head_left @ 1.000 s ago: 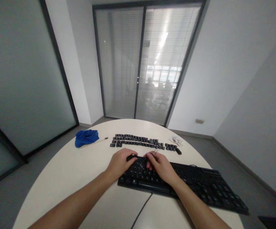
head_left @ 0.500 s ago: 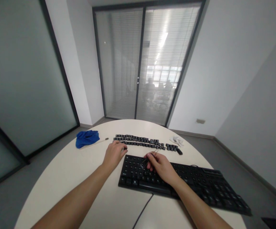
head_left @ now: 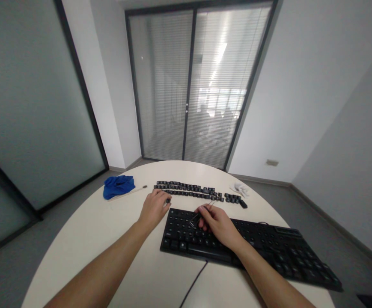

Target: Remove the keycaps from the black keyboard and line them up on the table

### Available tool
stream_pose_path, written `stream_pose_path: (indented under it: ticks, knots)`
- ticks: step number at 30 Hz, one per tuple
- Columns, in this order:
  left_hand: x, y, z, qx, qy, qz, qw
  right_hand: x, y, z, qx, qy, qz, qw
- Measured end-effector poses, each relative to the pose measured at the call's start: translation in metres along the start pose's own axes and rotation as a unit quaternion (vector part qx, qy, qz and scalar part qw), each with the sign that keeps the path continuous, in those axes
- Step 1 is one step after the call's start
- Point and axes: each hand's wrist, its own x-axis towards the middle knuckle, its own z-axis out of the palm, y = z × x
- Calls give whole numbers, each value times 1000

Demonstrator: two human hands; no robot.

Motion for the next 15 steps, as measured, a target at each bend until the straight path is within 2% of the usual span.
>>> stream_pose_path:
  ticks: [8,15]
  knots:
    - [3,-4,3,-10,17,-18,1000,0,0,0,-1,2,-7,1000]
    - [3,-1,-1,-14,10,-22,1000,0,-2,0,-4,5,-7,1000]
